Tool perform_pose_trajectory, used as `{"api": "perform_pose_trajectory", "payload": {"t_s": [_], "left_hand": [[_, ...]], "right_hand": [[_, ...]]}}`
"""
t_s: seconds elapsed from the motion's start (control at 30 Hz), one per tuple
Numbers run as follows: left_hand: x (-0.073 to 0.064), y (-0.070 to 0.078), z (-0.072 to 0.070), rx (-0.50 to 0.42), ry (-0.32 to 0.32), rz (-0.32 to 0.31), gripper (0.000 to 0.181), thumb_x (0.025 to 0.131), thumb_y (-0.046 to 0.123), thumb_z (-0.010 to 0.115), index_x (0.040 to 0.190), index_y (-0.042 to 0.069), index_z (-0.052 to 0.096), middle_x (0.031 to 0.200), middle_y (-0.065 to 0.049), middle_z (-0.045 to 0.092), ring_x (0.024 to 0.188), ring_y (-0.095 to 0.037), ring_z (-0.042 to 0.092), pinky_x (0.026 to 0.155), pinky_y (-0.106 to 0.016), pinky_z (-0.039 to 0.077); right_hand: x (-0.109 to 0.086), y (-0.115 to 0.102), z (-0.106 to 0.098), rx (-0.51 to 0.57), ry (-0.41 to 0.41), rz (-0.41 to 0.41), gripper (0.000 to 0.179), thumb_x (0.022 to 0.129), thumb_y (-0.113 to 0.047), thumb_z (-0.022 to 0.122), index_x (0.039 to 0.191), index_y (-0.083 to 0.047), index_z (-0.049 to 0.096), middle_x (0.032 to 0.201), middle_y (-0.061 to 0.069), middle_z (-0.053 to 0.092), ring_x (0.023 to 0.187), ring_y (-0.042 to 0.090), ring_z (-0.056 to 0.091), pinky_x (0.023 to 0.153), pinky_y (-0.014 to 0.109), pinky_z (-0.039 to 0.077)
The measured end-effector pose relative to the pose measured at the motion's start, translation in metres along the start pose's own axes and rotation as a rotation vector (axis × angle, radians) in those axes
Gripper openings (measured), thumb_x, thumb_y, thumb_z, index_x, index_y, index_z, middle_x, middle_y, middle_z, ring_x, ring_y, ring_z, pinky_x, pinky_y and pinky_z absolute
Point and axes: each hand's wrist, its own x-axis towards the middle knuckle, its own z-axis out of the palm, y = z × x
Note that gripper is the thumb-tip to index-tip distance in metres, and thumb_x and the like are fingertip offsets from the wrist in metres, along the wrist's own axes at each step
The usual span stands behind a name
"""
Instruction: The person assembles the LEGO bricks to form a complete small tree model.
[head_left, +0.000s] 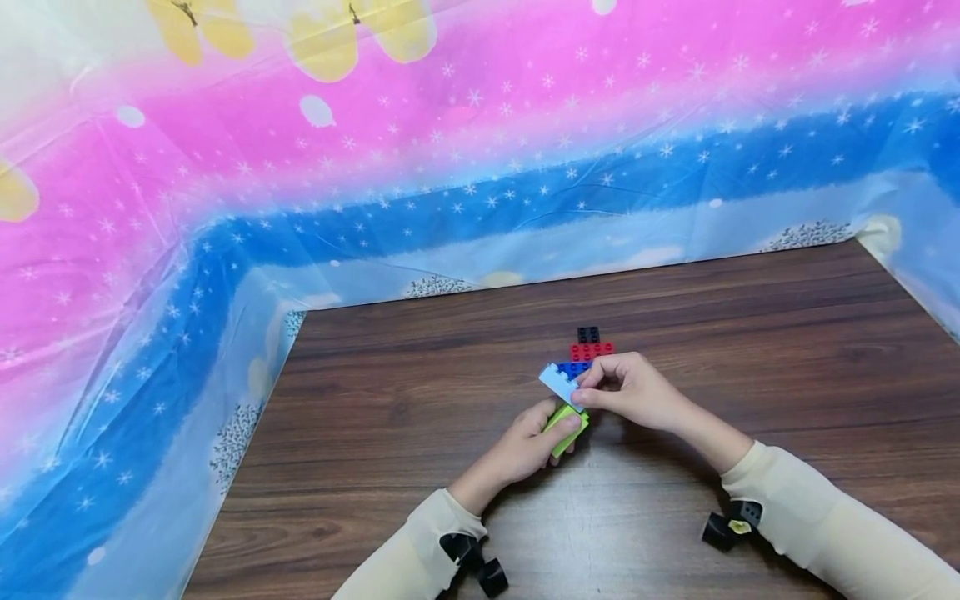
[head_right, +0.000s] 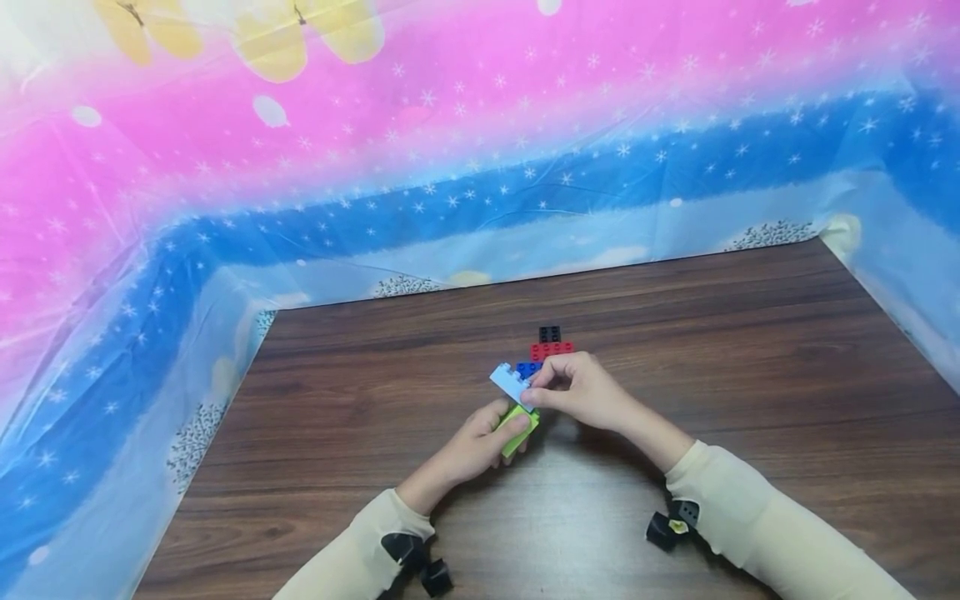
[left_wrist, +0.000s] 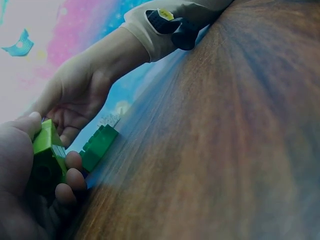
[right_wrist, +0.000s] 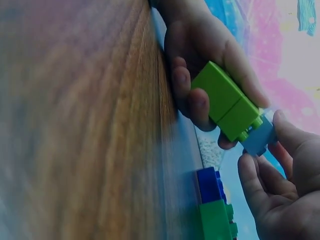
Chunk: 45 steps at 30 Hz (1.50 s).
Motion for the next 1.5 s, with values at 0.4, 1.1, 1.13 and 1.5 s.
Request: {"api": "perform_pose_trajectory", "payload": {"t_s": [0.4, 1.1, 1.13, 1.5], "left_hand": [[0.0010, -0.0007, -0.0006, -0.008, -0.020, 0.002, 0.033, 0.113, 0.034, 0.052, 0.115, 0.002, 0.060, 0.083, -0.001, 0.064, 0.061, -0.011, 0.056, 0.054, -0.023, 0.048], [-0.0001, 0.0004, -0.0003, 0.010, -0.011, -0.013, 0.032, 0.112, 0.034, 0.052, 0.111, 0.003, 0.060, 0.081, 0.000, 0.063, 0.059, -0.011, 0.055, 0.053, -0.023, 0.047], [0.0000, 0.0003, -0.0007, 0.011, -0.017, -0.010, 0.032, 0.112, 0.034, 0.052, 0.111, 0.003, 0.060, 0.080, 0.000, 0.063, 0.059, -0.010, 0.055, 0.053, -0.023, 0.047], [-0.0001, 0.0008, -0.0006, 0.020, -0.022, -0.008, 0.031, 0.113, 0.033, 0.051, 0.111, 0.003, 0.059, 0.081, 0.000, 0.062, 0.060, -0.010, 0.055, 0.053, -0.023, 0.047]], "right_hand": [[-0.0001, -0.0014, -0.0007, -0.008, -0.011, -0.003, 0.012, 0.094, -0.007, 0.080, 0.086, -0.009, 0.072, 0.103, 0.007, 0.079, 0.095, 0.020, 0.071, 0.079, 0.028, 0.056], [-0.0010, -0.0009, 0.0007, 0.002, -0.014, 0.007, 0.011, 0.096, -0.007, 0.078, 0.087, -0.007, 0.071, 0.101, 0.008, 0.077, 0.086, 0.016, 0.067, 0.071, 0.026, 0.054], [-0.0008, -0.0011, 0.0001, -0.004, -0.020, -0.001, 0.011, 0.096, -0.006, 0.078, 0.087, -0.007, 0.072, 0.101, 0.008, 0.077, 0.086, 0.015, 0.067, 0.070, 0.026, 0.054], [-0.0010, -0.0003, 0.0000, -0.007, -0.027, 0.008, 0.012, 0.096, -0.009, 0.078, 0.087, -0.008, 0.071, 0.098, 0.005, 0.076, 0.081, 0.015, 0.063, 0.067, 0.025, 0.052]]}}
